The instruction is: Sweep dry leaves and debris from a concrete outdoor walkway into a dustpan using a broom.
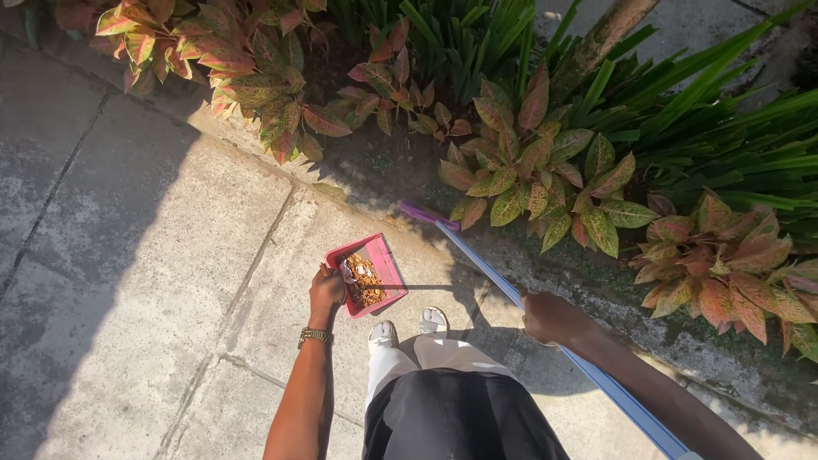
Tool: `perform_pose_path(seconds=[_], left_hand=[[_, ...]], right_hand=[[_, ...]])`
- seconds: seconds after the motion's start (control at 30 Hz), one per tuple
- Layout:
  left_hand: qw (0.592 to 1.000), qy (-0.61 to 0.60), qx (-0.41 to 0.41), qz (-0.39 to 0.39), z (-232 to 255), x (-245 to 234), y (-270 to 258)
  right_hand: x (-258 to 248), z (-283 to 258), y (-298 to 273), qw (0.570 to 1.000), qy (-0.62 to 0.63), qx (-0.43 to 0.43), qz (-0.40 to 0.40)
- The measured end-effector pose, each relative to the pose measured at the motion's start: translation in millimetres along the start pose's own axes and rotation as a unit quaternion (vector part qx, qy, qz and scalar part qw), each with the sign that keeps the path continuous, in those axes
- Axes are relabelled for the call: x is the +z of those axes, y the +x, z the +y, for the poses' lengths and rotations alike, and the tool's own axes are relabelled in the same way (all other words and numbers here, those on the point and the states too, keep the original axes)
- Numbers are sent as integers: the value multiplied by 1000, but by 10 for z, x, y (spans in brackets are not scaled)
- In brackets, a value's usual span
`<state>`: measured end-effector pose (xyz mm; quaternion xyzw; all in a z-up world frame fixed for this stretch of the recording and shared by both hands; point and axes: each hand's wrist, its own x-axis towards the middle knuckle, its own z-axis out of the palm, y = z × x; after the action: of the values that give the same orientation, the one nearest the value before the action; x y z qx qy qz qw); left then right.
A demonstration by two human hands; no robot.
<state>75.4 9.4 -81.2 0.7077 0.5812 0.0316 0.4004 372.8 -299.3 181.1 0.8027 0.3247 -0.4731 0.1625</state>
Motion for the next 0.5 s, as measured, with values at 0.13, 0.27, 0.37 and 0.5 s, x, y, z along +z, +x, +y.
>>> perform_pose_path(seconds=[0.13, 0.27, 0.37, 0.5], left_hand=[[998, -34, 59, -4, 118, -45, -51], [993, 83, 78, -39, -80, 50, 149], [999, -17, -21, -47, 183, -308, -55], [991, -32, -101, -80, 100, -564, -135]], right_hand=[[549, -141, 673, 996, 46, -8, 71], [659, -600, 765, 992, -63, -76, 72], [396, -736, 316, 998, -17, -66, 2], [333, -673, -63, 997, 29, -57, -43]])
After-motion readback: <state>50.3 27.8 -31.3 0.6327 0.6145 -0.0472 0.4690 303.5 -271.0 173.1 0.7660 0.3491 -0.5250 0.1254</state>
